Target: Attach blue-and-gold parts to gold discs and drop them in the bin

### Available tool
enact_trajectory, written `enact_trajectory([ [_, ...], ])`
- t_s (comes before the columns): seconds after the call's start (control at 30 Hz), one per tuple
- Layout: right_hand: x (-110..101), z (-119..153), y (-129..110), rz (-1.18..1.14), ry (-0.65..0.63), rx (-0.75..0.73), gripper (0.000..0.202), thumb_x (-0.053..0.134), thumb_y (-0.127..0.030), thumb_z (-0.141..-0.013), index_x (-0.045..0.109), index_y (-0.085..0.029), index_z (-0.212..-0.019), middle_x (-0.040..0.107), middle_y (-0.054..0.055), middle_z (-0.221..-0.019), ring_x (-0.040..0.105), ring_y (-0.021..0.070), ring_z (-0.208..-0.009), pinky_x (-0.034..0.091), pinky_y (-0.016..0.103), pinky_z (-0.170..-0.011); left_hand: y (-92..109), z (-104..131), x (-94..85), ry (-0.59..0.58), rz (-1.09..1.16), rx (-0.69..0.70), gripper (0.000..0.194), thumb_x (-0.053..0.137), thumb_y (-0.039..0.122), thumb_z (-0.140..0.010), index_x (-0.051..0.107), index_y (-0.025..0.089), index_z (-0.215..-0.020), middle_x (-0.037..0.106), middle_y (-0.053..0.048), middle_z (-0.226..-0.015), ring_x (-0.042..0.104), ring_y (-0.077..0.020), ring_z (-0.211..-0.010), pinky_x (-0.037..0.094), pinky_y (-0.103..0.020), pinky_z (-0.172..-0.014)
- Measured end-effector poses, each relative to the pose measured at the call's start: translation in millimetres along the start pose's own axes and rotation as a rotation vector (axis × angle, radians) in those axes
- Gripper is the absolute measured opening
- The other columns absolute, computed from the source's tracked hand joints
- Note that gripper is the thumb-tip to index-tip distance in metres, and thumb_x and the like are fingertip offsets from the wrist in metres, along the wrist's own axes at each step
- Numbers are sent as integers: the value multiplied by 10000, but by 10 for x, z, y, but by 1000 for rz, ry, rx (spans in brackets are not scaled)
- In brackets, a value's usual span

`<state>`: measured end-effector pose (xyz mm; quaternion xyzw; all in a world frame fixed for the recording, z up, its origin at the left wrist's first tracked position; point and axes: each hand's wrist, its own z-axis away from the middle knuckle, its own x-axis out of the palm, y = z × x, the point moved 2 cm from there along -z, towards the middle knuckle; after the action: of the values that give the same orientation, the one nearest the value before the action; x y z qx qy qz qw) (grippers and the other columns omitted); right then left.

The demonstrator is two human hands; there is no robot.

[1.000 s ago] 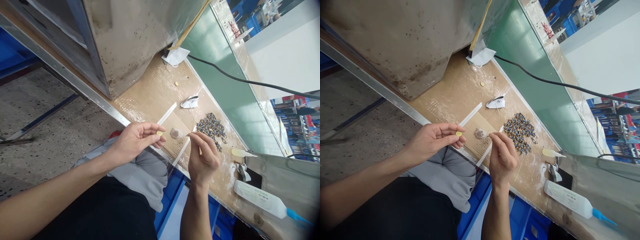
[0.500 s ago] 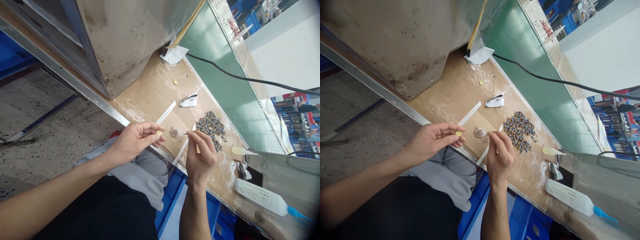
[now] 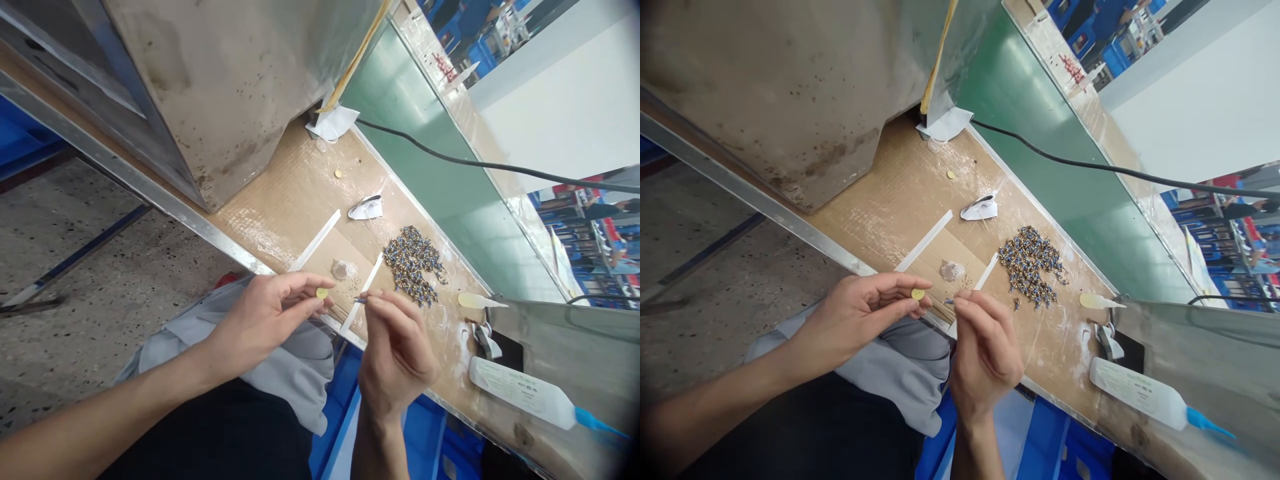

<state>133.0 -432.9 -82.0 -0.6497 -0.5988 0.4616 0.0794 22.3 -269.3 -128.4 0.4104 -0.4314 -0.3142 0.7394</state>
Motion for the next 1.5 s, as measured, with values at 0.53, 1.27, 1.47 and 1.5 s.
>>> enact_trajectory([
  [0.53,160,216,-100,-34,-32,57,191,811,-150,-1055,881,-291,-1162,838,52,-1158,835,229,-1015,732,399,-918,116,127,110,92,-441,266,251,732,322,-1121,828,328,-1353,890,58,-1277,871,-183,-1100,675,-269,-1059],
  [1.27,140,201,-167,10,-50,-89,301,787,-20,-1029,869,-253,-1200,837,53,-1190,844,213,-1026,737,365,-927,157,240,165,168,-898,735,298,593,139,-1174,656,193,-1460,877,-45,-1252,870,-189,-1070,693,-286,-992],
  [1.47,132,209,-215,3,-55,-122,320,770,34,-1016,876,-215,-1188,835,70,-1189,833,208,-1039,716,357,-938,159,291,171,119,-994,770,420,635,40,-1128,574,128,-1534,848,-59,-1319,842,-176,-1155,664,-283,-1063],
  [1.5,133,207,-228,5,-56,-130,328,763,39,-1017,873,-211,-1198,835,72,-1190,832,207,-1041,713,356,-939,159,299,171,119,-1005,767,427,636,41,-1127,567,126,-1540,848,-61,-1315,845,-180,-1149,669,-290,-1053],
])
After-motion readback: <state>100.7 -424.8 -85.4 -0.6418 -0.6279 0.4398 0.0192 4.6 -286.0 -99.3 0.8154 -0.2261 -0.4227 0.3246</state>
